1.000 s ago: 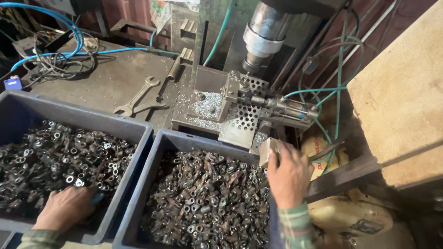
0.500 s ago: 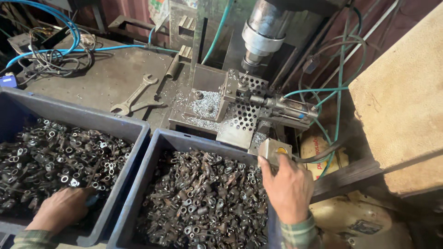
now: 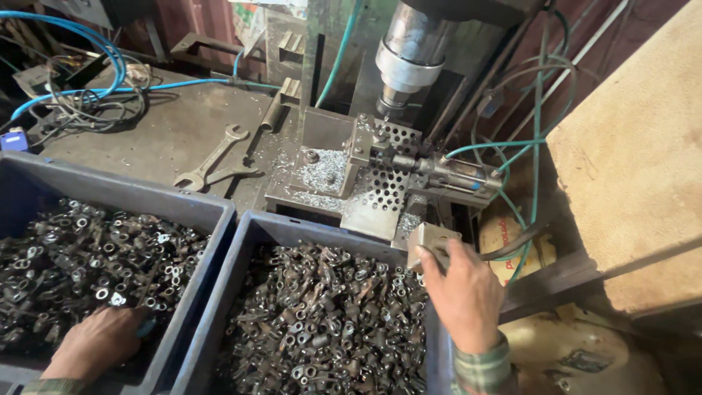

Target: The person picks small metal fittings from a bin, holds each under a drill press and works the hole with a blue-handled deburring/reaming tool, then drops the finished part into a second bin, repeating the cycle continuously.

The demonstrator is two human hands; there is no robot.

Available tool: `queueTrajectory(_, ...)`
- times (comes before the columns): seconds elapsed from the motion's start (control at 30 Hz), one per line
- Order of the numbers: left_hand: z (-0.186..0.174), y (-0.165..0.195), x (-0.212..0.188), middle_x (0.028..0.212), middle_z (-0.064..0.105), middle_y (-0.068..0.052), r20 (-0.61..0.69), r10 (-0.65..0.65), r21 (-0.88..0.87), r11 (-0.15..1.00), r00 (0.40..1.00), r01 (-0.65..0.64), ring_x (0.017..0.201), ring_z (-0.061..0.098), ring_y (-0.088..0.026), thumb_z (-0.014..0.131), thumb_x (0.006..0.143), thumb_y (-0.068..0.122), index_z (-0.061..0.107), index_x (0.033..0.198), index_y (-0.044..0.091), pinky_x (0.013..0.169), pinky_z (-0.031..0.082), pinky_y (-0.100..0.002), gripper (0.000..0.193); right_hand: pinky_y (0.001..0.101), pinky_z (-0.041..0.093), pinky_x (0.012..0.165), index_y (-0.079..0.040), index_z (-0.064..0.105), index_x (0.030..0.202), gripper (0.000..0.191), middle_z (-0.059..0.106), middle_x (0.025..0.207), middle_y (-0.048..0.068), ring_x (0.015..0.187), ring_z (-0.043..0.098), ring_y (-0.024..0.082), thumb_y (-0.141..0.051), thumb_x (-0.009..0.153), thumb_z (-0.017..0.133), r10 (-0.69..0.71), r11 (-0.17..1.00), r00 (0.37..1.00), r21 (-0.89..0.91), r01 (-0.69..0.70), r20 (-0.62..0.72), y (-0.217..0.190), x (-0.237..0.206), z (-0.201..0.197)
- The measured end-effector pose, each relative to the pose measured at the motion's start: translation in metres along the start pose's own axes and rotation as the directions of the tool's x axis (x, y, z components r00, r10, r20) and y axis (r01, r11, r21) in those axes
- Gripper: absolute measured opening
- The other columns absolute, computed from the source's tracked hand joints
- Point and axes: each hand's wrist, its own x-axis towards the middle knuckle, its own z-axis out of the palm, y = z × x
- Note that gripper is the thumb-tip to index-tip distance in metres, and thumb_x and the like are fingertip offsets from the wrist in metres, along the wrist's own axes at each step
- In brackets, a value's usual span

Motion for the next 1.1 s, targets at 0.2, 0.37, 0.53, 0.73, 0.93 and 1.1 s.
queueTrajectory(0.2,-0.004,0.003,-0.005,0.106,0.080,-0.009,0.000,-0.010,-0.002,1.000,1.000,0.010,0.107,0.077,-0.028,0.060,0.090,0.018,0.069,0.121,0.023,0.094,0.063,-0.043,0.033,0.0414,0.057,0.059,-0.012,0.077,0.097,0.040,0.078,0.079,0.012,0.067,0.075,0.030,-0.051,0.085,0.072,-0.076,0.984,0.978,0.174,0.041,0.196,0.002,0.002,-0.002)
queueTrajectory(0.37,-0.004,0.006,-0.002,0.108,0.079,-0.010,-0.007,-0.007,-0.072,0.997,1.000,0.007,0.107,0.077,-0.029,0.063,0.087,0.013,0.068,0.126,0.025,0.094,0.062,-0.043,0.041,0.0328,0.054,0.051,-0.013,0.077,0.104,0.032,0.078,0.079,0.005,0.060,0.073,0.020,-0.042,0.092,0.070,-0.347,0.842,0.765,0.539,-0.001,0.543,-0.046,-0.036,0.058)
queueTrajectory(0.53,-0.002,0.005,-0.003,0.108,0.078,-0.011,-0.113,0.089,-0.108,0.989,0.990,-0.101,0.109,0.075,-0.029,0.067,0.079,0.009,0.065,0.127,0.022,0.097,0.059,-0.043,0.050,0.0304,0.051,0.048,-0.007,0.074,0.100,0.029,0.076,0.074,0.010,0.063,0.076,0.016,-0.035,0.094,0.070,-0.493,0.787,0.687,0.610,0.090,0.534,-0.055,-0.059,0.101)
queueTrajectory(0.73,-0.014,0.013,-0.018,0.111,0.079,-0.007,-0.055,-0.004,-0.020,1.000,0.998,0.003,0.114,0.075,-0.028,0.067,0.084,0.017,0.068,0.125,0.028,0.098,0.060,-0.046,0.043,0.0292,0.055,0.050,-0.006,0.075,0.102,0.024,0.077,0.078,0.012,0.065,0.079,0.020,-0.028,0.096,0.068,-0.475,0.730,0.691,0.682,-0.036,0.545,-0.047,-0.062,0.100)
queueTrajectory(0.93,-0.016,0.020,-0.030,0.122,0.077,0.001,-0.004,-0.116,0.050,0.992,0.993,0.116,0.121,0.073,-0.021,0.066,0.089,0.022,0.061,0.136,0.038,0.108,0.051,-0.054,0.050,0.0310,0.056,0.052,-0.006,0.076,0.101,0.022,0.077,0.079,0.011,0.064,0.078,0.020,-0.027,0.094,0.071,-0.476,0.720,0.724,0.694,-0.005,0.500,-0.045,-0.064,0.099)
queueTrajectory(1.1,-0.004,0.005,-0.023,0.113,0.078,-0.008,-0.304,-0.064,-0.245,0.969,0.951,-0.013,0.104,0.076,-0.028,0.074,0.083,0.028,0.071,0.123,0.027,0.090,0.060,-0.042,0.040,0.0304,0.056,0.052,-0.009,0.077,0.100,0.021,0.077,0.077,0.008,0.061,0.077,0.016,-0.028,0.094,0.071,-0.478,0.725,0.731,0.688,0.016,0.487,-0.044,-0.068,0.106)
